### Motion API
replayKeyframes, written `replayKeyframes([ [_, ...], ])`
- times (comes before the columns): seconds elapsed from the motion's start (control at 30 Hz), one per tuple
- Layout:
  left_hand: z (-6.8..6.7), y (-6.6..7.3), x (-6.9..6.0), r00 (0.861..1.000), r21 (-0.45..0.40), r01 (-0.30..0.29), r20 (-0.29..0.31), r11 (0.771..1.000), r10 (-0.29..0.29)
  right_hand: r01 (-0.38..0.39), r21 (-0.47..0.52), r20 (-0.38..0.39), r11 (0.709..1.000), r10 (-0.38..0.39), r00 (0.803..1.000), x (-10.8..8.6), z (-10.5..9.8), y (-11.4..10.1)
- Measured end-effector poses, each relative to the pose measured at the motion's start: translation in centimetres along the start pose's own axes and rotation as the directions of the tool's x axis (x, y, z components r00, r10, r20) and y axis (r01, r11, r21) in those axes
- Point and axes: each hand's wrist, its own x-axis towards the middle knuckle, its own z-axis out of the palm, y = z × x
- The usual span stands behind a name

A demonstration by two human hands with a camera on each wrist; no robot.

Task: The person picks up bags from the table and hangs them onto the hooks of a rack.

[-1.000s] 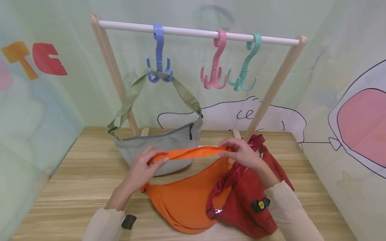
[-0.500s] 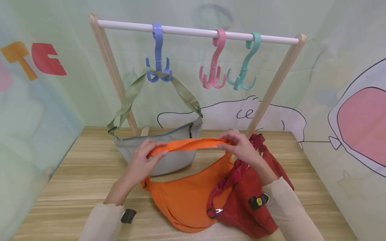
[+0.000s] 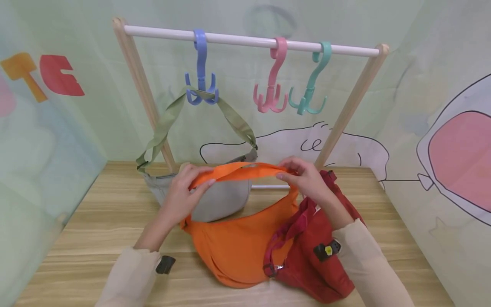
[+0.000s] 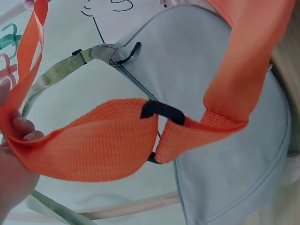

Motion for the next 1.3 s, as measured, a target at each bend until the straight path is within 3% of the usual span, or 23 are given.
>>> replayKeyframes([
  [0.43, -0.3, 0.6, 1.1, 0.999, 0.024, 0.008, -0.031, 1.0, -0.007, 0.004, -0.003, -0.047, 1.0, -0.004, 0.999, 0.6, -0.4, -1.4],
  [1.0, -1.1, 1.1, 2.4, 0.999, 0.034, -0.021, -0.028, 0.999, 0.022, 0.019, 0.033, -0.013, 0.999, -0.019, 1.0, 0.6, -1.5, -2.3],
  [1.3, -1.3, 1.1, 2.9, 0.996, 0.018, -0.069, -0.047, 0.997, 0.069, 0.018, 0.031, -0.023, 0.999, -0.018, 1.0, 0.7, -1.8, -2.7],
])
